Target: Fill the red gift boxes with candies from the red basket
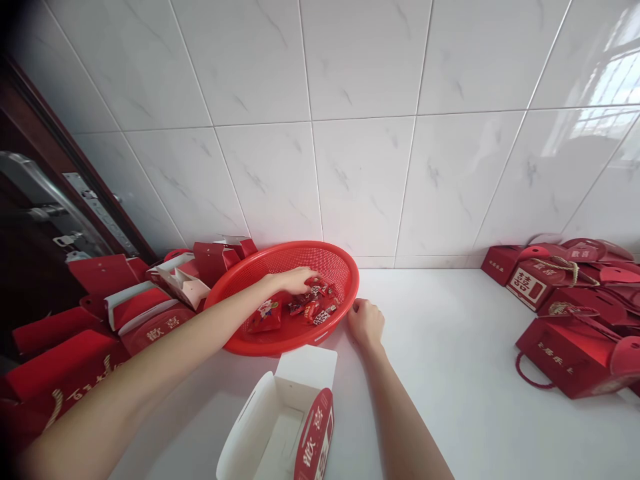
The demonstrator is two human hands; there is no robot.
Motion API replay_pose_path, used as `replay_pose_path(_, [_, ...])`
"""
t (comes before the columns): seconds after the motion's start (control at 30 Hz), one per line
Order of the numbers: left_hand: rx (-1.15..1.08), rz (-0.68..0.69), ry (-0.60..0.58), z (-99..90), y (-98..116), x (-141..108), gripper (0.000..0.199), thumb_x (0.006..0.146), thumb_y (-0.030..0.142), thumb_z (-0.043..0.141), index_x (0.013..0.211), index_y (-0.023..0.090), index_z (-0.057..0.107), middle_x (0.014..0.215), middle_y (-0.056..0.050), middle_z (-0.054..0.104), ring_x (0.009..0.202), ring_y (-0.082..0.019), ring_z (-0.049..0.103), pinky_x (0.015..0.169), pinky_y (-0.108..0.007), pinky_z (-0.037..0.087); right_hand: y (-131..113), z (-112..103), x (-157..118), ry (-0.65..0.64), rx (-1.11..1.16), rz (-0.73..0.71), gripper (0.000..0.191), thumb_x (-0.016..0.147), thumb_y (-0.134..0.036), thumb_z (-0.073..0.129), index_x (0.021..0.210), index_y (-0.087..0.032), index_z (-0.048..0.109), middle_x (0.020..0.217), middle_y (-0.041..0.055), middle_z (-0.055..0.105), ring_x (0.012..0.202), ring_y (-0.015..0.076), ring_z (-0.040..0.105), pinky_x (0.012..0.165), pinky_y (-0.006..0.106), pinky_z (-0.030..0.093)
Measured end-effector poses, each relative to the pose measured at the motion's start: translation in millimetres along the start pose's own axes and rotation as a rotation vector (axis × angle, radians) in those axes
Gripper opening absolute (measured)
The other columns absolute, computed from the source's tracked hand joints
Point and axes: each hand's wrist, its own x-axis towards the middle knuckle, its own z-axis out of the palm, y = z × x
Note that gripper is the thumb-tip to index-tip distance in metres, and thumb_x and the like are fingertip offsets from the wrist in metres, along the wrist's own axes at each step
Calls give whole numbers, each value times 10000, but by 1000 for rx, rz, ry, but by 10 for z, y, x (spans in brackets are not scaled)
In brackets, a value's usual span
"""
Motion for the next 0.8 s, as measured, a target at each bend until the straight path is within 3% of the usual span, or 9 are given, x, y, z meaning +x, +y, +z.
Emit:
replay_pose_path(0.37, [-27,83,-70,-9,71,4,390,951,356,662,1302,191,617,1305,-104,640,1135,-255,640,979,-478,532,-1,6,-4,-4,14,-7,202,885,-235,563,764,-186,717,776,95,726,698,201,645,554,254,294])
replay_pose_path(0.53, [-33,60,1,10,62,8,455,942,378,656,1345,183,577,1381,-127,591,1208,-282,600,1013,-500,499,-6,3,-1,-8,17,-5,208,888,-235,561,746,-188,705,785,92,731,694,199,640,553,254,293])
replay_pose_path(0.67, [-60,87,62,-39,147,-28,457,904,347,639,1342,225,589,1370,-113,620,1224,-277,597,989,-373,491,-7,-3,-5,-7,21,-4,217,893,-231,550,749,-187,705,791,96,733,700,201,644,557,255,298])
replay_pose_path(0.8, [-111,198,-55,-73,363,-108,420,782,427,731,1181,301,697,1157,-8,739,1036,-233,690,827,-265,524,-3,-5,-9,-12,27,-5,208,887,-254,568,747,-190,708,774,90,730,679,197,638,556,254,302])
